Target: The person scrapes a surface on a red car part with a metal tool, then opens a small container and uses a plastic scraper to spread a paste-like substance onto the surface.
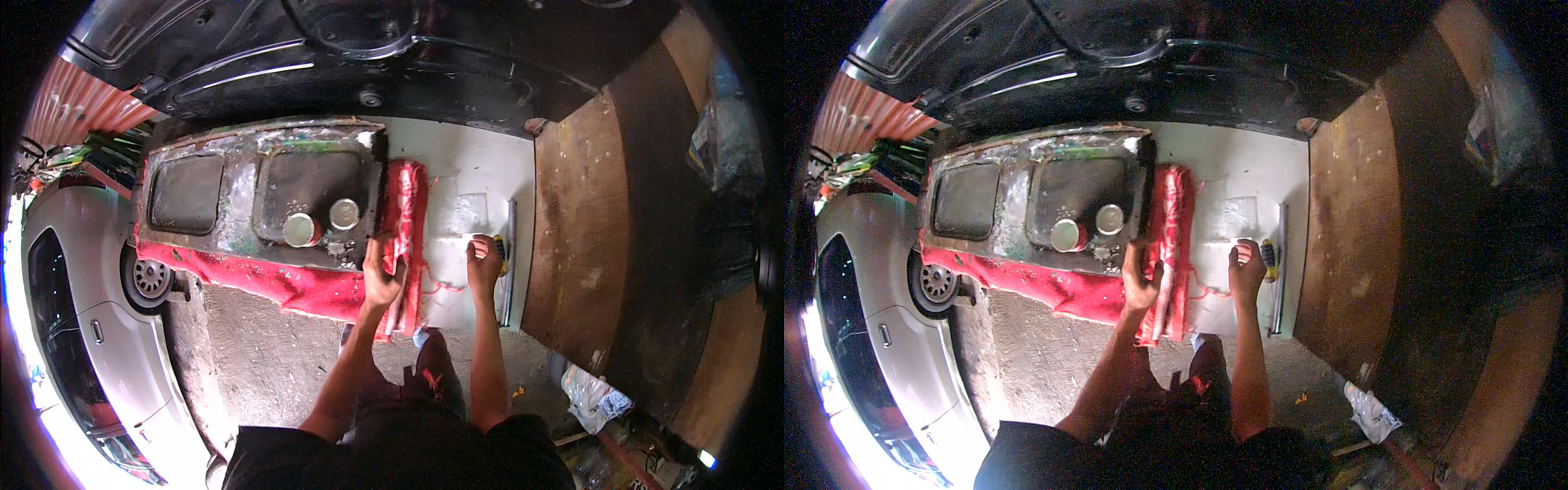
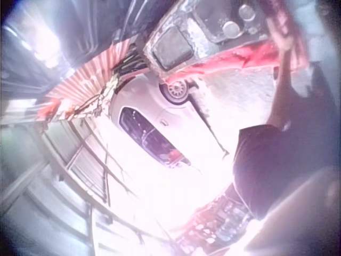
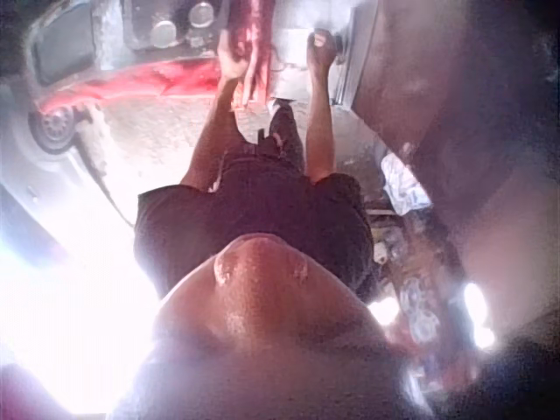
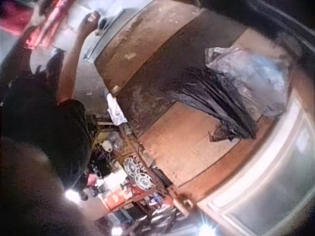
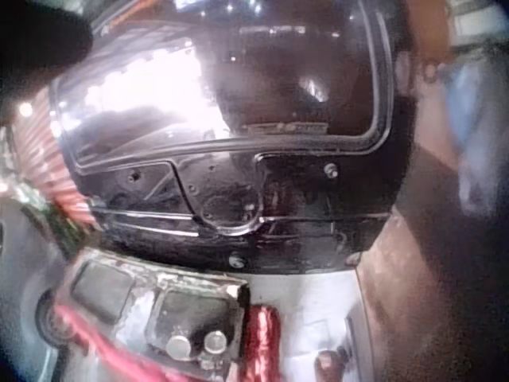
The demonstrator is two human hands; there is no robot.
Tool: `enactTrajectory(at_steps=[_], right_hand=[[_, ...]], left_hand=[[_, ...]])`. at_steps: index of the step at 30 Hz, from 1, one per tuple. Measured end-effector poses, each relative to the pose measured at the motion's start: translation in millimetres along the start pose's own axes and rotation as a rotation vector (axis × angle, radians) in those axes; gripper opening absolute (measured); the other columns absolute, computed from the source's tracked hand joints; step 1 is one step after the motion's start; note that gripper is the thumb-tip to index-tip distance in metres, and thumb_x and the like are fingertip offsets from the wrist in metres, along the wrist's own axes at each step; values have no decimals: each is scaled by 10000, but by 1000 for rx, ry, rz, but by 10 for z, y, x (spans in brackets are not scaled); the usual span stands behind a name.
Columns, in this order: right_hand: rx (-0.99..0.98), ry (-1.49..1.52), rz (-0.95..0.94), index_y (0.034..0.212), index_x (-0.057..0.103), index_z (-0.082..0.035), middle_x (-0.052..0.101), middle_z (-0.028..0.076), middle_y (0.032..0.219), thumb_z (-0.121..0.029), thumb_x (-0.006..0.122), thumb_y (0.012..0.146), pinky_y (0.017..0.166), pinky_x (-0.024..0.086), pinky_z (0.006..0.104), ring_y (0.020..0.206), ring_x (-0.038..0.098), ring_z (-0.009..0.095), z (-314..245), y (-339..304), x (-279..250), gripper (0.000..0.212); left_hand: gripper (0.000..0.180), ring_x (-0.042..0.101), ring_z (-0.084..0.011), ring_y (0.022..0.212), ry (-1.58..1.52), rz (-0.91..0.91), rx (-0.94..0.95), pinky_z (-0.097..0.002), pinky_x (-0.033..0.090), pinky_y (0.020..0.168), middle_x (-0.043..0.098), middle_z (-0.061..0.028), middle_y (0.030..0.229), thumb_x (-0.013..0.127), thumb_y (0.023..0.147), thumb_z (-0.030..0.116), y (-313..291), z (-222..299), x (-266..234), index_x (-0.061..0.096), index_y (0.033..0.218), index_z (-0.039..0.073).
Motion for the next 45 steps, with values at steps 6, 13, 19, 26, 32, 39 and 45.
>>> enactTrajectory(at_steps=[6, 13, 19, 26, 32, 39, 45], right_hand=[[-127, -208, -59, 1176, 527, -22, 646, 138, 1015, -58, 768, 780, 641, 515, 319, 731, 636, 202, 496, 315, -184, 465], [-207, -410, -70, 1279, 443, 37, 544, 204, 1107, -34, 818, 692, 878, 459, 426, 994, 558, 348, 521, 301, -125, 700], [-170, -318, -124, 1277, 425, 36, 524, 191, 1076, 34, 781, 682, 887, 437, 419, 991, 534, 327, 530, 266, -112, 694], [-25, -226, -190, 1123, 590, -11, 635, 74, 815, 4, 776, 708, 685, 497, 325, 728, 604, 189, 612, 341, -166, 455], [60, -127, -224, 900, 690, -16, 712, 136, 818, -63, 752, 759, 715, 550, 353, 768, 702, 227, 759, 320, -289, 160], [-26, -228, -107, 959, 618, 7, 628, 185, 996, -43, 691, 800, 797, 537, 406, 901, 657, 328, 748, 178, -309, 182], [-29, -146, -80, 962, 601, 0, 583, 261, 1254, -24, 657, 802, 766, 571, 385, 1041, 630, 348, 784, 105, -216, 171]], left_hand=[[394, 588, -311, 979, -27, -26, -304, -382, 485, 844, 575, -173, 1069, 598, 807, -25, -291, -283, 1014, 494, 1186, -8], [530, 492, -456, 1040, 397, 202, -313, -513, 439, 893, 466, -267, 1112, 718, 814, 152, -292, -735, 1530, 425, 1220, -25], [551, 521, -463, 1043, 531, 195, -565, -518, 486, 848, 465, -250, 1110, 768, 762, 212, -188, -753, 1629, 449, 1163, 11], [504, 514, -446, 1057, 560, 172, -580, -510, 473, 886, 468, -223, 1118, 798, 707, 152, -242, -944, 1667, 510, 1109, 54], [512, 523, -451, 1070, 495, 172, -534, -518, 489, 863, 444, -252, 1160, 735, 707, 93, -212, -743, 1619, 489, 1153, 40], [477, 515, -443, 1062, 522, 118, -521, -498, 478, 893, 438, -235, 1145, 671, 691, 19, -228, -628, 1592, 509, 1140, 28], [395, 519, -438, 1034, 390, 145, -471, -507, 470, 856, 503, -234, 1080, 551, 663, -60, -275, -726, 1567, 546, 1050, 19]])
Point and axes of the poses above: each hand's wrist, its own y-axis towards the middle knuckle, its own x-axis out of the palm, z = x × y, the point moved 3 cm from there along y, towards the middle knuckle
